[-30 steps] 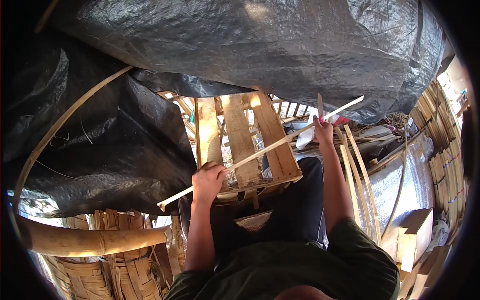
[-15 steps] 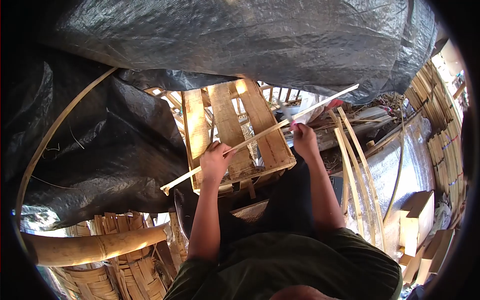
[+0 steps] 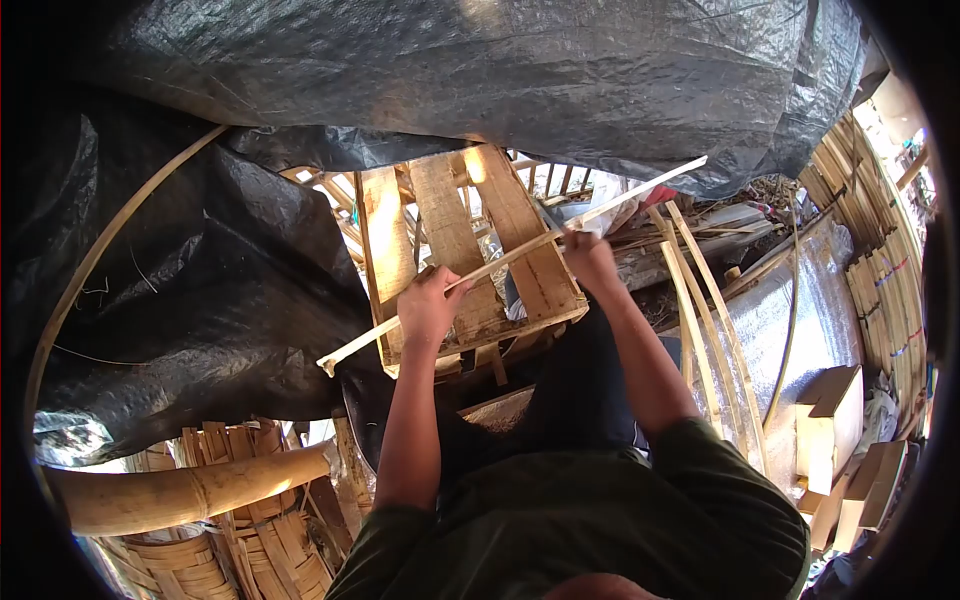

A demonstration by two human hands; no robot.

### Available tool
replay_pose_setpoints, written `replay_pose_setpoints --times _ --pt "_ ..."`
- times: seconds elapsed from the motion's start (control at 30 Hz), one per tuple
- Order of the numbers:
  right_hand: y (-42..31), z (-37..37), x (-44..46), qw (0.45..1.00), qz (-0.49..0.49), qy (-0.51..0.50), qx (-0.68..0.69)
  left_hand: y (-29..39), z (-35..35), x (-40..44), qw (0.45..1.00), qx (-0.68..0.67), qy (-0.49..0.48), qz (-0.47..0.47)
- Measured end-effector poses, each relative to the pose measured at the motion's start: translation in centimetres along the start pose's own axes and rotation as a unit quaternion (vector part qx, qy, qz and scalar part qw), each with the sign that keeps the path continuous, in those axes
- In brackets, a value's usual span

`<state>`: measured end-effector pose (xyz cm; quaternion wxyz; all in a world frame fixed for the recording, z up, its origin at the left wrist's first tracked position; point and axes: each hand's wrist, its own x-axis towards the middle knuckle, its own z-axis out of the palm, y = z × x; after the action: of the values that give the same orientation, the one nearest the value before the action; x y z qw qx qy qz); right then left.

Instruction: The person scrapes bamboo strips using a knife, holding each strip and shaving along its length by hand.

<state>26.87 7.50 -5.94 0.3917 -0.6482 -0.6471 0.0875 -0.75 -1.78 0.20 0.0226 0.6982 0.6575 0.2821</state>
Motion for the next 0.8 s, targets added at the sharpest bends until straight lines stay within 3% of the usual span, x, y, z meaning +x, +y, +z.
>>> replay_pose_setpoints --times 0.07,0.1,0.17,0.23,0.3,0.37,0.5,0.63,0.67,0.73,0.8 --pt "-0.6 -0.9 -0.1 0.997 -0.009 -0.078 -0.017 0.3 -0.3 -0.1 0.999 -0.010 -0.021 -0.025" --pt "2.8 0.3 0.6 0.980 -0.137 -0.076 -0.121 0.4 -0.4 -0.2 0.999 -0.012 -0.022 -0.026" --pt "3.0 -0.8 1.8 0.996 0.057 -0.011 -0.065 0.5 -0.4 -0.1 1.000 -0.003 -0.016 -0.021" --pt "0.6 -0.9 0.4 0.998 0.013 0.048 -0.025 -0.1 -0.4 -0.1 0.999 0.001 -0.021 -0.030" --pt "2.2 -1.7 0.9 1.000 -0.006 -0.005 -0.024 -0.4 -0.3 -0.4 0.999 0.004 -0.033 -0.039" --pt "2.5 -3.6 1.7 0.992 0.076 -0.095 0.027 -0.3 -0.1 -0.1 0.998 -0.004 -0.037 -0.043" --pt "1.6 -2.9 0.9 0.981 0.162 -0.062 0.082 0.5 0.6 0.8 0.996 -0.017 -0.060 -0.062" --pt "-1.1 -7.0 2.4 0.949 0.273 -0.113 0.110 2.2 1.9 1.4 0.997 -0.049 -0.046 -0.035" --pt "-0.7 -6.6 2.6 0.949 0.273 -0.113 0.110 2.6 2.3 1.5 0.998 -0.044 -0.038 -0.029" --pt "0.8 -5.2 2.6 0.980 0.164 -0.095 0.065 3.0 2.8 1.7 0.999 -0.031 -0.003 0.012" --pt "2.1 -3.9 2.2 0.983 0.166 -0.064 0.040 3.5 2.8 1.7 0.999 -0.039 -0.012 -0.003"
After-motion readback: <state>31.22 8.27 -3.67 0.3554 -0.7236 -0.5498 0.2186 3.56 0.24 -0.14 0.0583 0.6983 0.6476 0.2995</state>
